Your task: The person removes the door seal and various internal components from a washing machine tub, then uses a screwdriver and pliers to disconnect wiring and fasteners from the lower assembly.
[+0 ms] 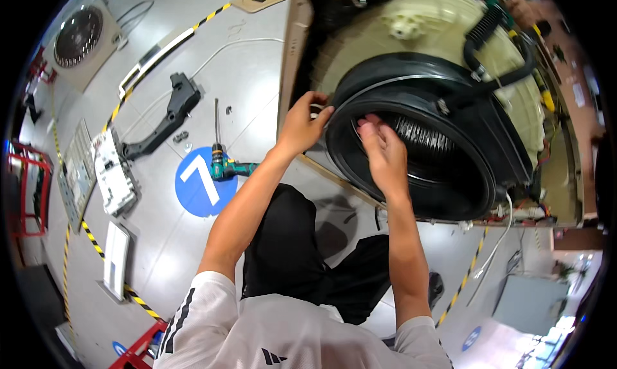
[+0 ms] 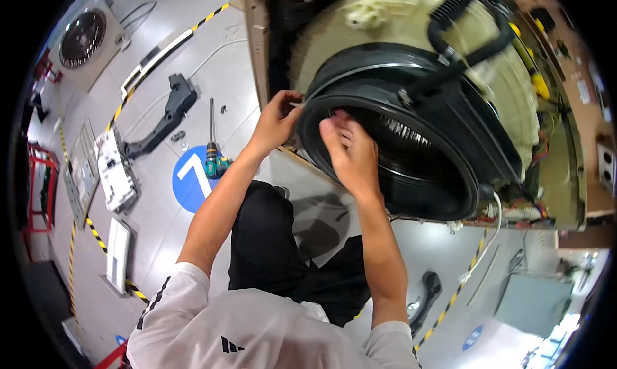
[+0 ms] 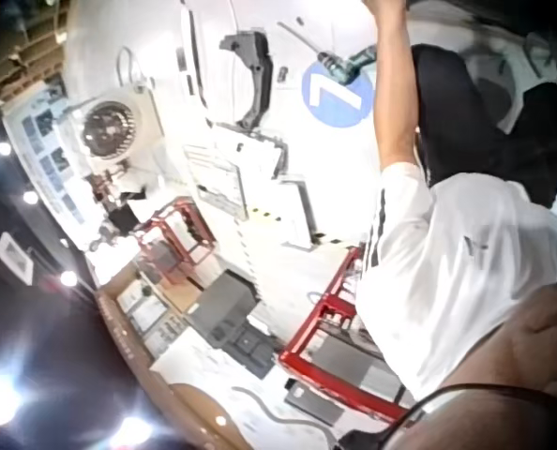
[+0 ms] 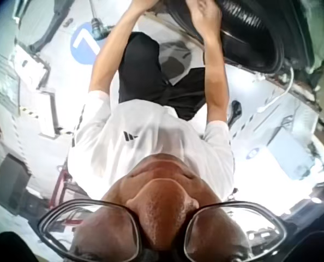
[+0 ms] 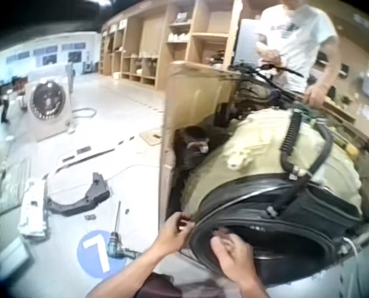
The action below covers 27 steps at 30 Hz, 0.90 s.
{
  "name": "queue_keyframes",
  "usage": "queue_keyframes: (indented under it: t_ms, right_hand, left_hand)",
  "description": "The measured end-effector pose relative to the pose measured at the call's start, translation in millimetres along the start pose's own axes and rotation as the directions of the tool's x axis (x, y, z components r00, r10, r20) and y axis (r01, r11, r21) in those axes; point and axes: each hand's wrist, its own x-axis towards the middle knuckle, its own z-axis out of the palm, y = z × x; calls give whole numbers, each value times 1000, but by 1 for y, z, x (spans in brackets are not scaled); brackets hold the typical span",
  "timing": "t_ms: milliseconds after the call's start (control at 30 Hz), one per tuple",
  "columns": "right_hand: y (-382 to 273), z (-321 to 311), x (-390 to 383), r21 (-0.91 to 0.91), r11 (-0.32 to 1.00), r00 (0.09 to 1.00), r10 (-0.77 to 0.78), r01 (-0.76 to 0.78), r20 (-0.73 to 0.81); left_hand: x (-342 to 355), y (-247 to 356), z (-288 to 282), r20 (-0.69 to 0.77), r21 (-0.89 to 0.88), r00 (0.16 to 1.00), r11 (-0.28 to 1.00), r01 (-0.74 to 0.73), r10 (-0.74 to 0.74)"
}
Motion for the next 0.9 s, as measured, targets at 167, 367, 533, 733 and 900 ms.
queue_keyframes:
  t_ms: [167, 367, 533, 733, 900]
  right_hand:
    - [-11, 23, 24, -67, 998, 1000, 10, -10, -14]
    - [-26, 39, 39, -339, 939, 997, -71, 63, -11]
    - [-30, 44, 42, -502, 859, 989, -142, 105, -36]
    - [-16, 35, 22, -471, 835, 949, -314, 285, 17]
    - [-13, 29, 13, -499, 767, 906, -410, 403, 102]
  left_hand:
    - [8, -5, 2, 31, -20, 982, 983, -183, 184]
    - [26, -14, -8, -89, 95, 978, 979, -179, 188]
    - [35, -11, -9, -47, 174, 957, 946, -275, 287]
    - [42, -17, -10, 24, 158, 976, 963, -218, 217]
    - [46, -22, -11, 36, 190, 958, 939, -285, 283]
